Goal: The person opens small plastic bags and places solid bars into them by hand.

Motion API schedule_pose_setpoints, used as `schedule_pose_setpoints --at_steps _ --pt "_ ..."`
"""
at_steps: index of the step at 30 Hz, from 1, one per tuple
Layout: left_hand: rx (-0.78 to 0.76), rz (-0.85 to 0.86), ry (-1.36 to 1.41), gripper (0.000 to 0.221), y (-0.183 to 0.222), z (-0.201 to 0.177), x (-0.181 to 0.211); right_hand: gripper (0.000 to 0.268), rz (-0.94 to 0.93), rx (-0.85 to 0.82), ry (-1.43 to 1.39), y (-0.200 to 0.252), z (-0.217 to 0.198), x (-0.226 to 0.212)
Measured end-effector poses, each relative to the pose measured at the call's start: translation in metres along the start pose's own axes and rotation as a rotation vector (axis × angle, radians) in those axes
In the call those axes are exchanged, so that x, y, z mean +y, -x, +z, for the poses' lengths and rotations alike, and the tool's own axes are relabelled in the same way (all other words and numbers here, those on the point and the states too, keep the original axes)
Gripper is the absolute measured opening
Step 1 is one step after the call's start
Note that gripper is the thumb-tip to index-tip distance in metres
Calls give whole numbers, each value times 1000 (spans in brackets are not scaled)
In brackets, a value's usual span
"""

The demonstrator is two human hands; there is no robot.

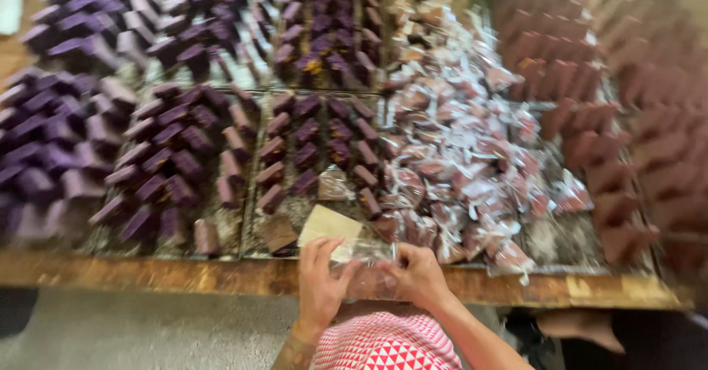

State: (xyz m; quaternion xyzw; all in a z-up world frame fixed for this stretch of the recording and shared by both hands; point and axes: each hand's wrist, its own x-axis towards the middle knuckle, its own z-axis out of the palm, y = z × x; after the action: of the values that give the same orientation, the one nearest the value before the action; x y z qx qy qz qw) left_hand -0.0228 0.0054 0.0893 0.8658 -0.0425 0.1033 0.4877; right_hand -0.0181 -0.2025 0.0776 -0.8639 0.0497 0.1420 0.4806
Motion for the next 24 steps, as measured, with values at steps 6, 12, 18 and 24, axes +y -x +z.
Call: schedule_pose_setpoints --at_steps 6,12,18,24 --pt "-541 -421 671 33 5 62 -3 10 93 152 -588 4 13 55" --pt "-430 -598 1152 9 -8 106 -29 14 -128 262 -552 8 -19 75" --pt "-648 -480 1101 12 -16 122 -29 40 11 367 -612 0 -66 47" --pt "-42 -706 1191 10 -38 143 -47 39 -242 -263 -127 -15 -136 45"
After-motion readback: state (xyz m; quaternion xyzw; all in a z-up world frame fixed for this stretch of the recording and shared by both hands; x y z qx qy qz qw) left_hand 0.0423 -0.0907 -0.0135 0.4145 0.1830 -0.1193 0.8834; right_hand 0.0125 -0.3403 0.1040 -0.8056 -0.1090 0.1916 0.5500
